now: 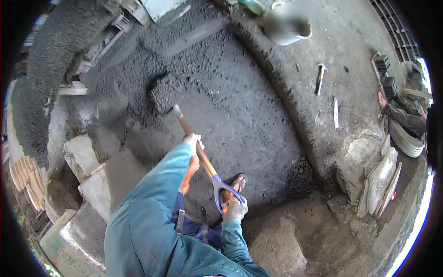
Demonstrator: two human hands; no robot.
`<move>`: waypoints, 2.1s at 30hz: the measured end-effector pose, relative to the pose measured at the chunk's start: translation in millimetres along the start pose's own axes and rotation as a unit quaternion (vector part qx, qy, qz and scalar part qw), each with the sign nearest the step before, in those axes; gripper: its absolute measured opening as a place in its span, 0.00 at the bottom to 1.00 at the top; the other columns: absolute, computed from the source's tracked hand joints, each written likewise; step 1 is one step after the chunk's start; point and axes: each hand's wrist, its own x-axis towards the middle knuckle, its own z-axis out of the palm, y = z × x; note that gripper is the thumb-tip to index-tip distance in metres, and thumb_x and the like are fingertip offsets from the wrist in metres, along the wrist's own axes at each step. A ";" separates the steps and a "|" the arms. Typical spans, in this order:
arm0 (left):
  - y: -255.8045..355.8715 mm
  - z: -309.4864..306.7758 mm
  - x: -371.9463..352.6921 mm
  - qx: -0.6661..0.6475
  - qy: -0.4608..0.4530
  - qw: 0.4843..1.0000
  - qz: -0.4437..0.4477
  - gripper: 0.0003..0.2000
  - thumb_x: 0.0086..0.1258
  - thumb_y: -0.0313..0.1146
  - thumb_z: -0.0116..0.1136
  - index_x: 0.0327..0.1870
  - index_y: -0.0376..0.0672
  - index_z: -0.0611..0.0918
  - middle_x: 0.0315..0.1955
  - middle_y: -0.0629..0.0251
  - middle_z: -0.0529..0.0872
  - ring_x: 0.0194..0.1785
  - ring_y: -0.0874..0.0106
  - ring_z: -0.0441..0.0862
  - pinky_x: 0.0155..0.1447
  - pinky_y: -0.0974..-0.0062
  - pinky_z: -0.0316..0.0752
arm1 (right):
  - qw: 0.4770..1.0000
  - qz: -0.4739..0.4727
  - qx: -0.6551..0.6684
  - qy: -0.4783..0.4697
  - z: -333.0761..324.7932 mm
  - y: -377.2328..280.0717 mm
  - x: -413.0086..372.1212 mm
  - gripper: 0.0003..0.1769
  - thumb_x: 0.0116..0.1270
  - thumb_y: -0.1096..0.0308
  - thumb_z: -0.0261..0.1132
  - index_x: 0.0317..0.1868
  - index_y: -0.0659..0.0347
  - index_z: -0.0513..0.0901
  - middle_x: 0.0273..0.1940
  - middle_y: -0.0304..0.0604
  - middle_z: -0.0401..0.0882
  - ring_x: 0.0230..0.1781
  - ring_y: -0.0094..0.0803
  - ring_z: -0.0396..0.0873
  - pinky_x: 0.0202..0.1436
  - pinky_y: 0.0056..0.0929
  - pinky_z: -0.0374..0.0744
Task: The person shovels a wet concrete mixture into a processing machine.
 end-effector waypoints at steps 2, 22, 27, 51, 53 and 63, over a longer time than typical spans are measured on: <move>-8.7 21.7 -49.6 0.037 0.029 0.999 0.010 0.06 0.67 0.27 0.58 0.37 0.48 0.72 0.21 0.65 0.74 0.17 0.66 0.72 0.28 0.53 0.75 | 0.997 0.002 0.079 0.016 -12.8 -24.4 -14.9 0.11 0.60 0.85 0.62 0.43 0.67 0.81 0.31 0.43 0.80 0.22 0.30 0.78 0.23 0.30 0.78; -289.3 144.0 -334.7 -0.116 -0.096 0.986 -0.069 0.04 0.72 0.37 0.56 0.37 0.54 0.73 0.22 0.65 0.71 0.23 0.62 0.71 0.31 0.51 0.73 | 0.984 -0.091 0.109 -0.111 -386.6 -112.5 23.1 0.08 0.59 0.63 0.68 0.35 0.55 0.79 0.26 0.36 0.77 0.24 0.29 0.78 0.25 0.33 0.80; -124.5 151.5 -511.7 -0.182 -0.159 0.958 0.152 0.15 0.69 0.46 0.60 0.26 0.52 0.71 0.17 0.69 0.71 0.19 0.67 0.70 0.29 0.60 0.71 | 0.945 -0.118 0.191 -0.237 -357.6 -111.0 31.5 0.09 0.61 0.59 0.68 0.35 0.52 0.78 0.29 0.34 0.77 0.29 0.28 0.79 0.30 0.34 0.81; -59.9 187.5 -102.7 0.058 -0.090 0.994 -0.035 0.07 0.72 0.33 0.56 0.43 0.41 0.73 0.16 0.56 0.72 0.17 0.56 0.75 0.26 0.45 0.76 | 0.991 -0.077 0.048 -0.101 -104.2 -177.2 -2.6 0.14 0.58 0.77 0.70 0.45 0.70 0.82 0.34 0.43 0.83 0.29 0.33 0.83 0.36 0.28 0.81; 36.2 158.6 -52.3 0.048 -0.090 0.993 -0.055 0.08 0.73 0.35 0.57 0.36 0.46 0.71 0.14 0.64 0.70 0.15 0.61 0.71 0.29 0.48 0.77 | 0.956 0.012 0.106 -0.272 -17.3 -176.4 -2.5 0.13 0.59 0.77 0.69 0.44 0.69 0.81 0.31 0.43 0.82 0.27 0.33 0.82 0.32 0.30 0.81; 134.3 126.4 -131.1 -0.001 -0.171 0.985 0.025 0.10 0.70 0.37 0.55 0.29 0.46 0.73 0.20 0.64 0.75 0.21 0.64 0.75 0.32 0.58 0.76 | 0.805 -0.387 -0.203 -0.401 28.3 -238.0 -72.3 0.22 0.53 0.65 0.76 0.46 0.62 0.80 0.37 0.49 0.83 0.31 0.42 0.84 0.36 0.38 0.82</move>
